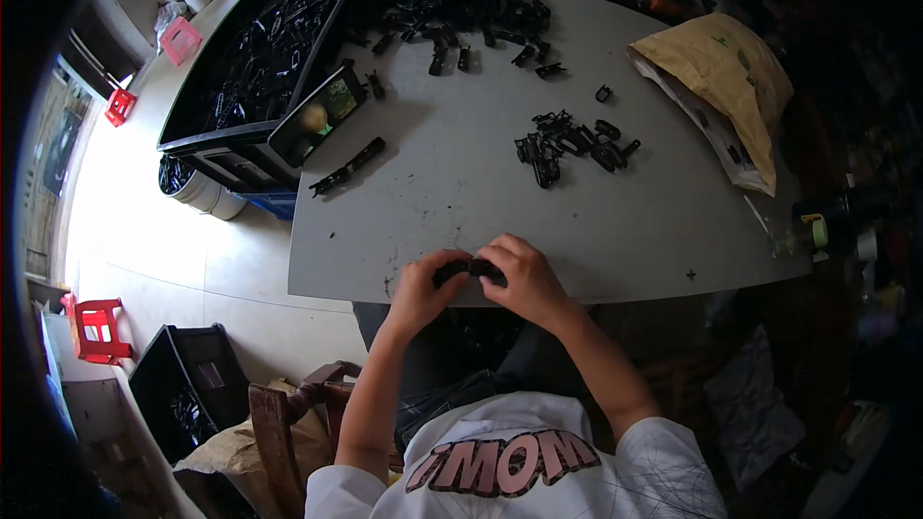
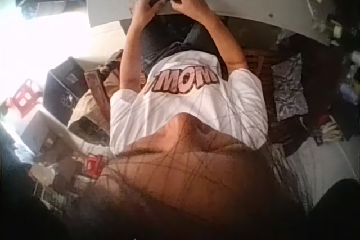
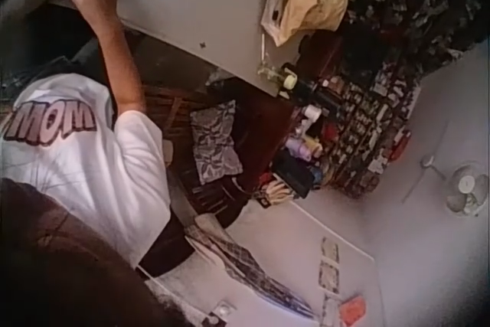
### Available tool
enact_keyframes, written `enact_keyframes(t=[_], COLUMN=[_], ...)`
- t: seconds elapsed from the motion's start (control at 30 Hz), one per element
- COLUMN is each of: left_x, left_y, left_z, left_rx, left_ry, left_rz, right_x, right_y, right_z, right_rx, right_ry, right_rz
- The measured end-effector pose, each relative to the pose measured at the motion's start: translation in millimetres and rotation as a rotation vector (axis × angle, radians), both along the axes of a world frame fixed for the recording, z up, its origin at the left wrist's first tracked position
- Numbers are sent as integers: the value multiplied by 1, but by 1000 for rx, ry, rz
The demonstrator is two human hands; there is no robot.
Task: Assembling small black plastic components by snapping them together at a workbench.
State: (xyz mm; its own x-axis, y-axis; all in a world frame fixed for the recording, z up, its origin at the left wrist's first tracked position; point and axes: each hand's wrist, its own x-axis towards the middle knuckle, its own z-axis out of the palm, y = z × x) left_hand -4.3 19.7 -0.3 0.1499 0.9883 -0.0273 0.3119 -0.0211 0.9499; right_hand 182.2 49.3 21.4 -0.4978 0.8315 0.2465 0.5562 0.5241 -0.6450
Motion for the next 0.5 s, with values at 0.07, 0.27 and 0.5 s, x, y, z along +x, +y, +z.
enact_keyframes(t=[0.07, 0.27, 0.5], left_x=[0, 6, 14], left_y=[-1, -5, -27], left_z=[4, 3, -2], left_rx=[-23, 4, 52], left_ry=[38, -31, -160], left_rz=[-8, 48, -52], right_x=[-4, -7, 22], right_y=[-1, -12, -29], right_z=[-1, -1, -7], right_rx=[37, 22, -563], right_ry=[-47, 67, 270], right_rz=[43, -30, -42])
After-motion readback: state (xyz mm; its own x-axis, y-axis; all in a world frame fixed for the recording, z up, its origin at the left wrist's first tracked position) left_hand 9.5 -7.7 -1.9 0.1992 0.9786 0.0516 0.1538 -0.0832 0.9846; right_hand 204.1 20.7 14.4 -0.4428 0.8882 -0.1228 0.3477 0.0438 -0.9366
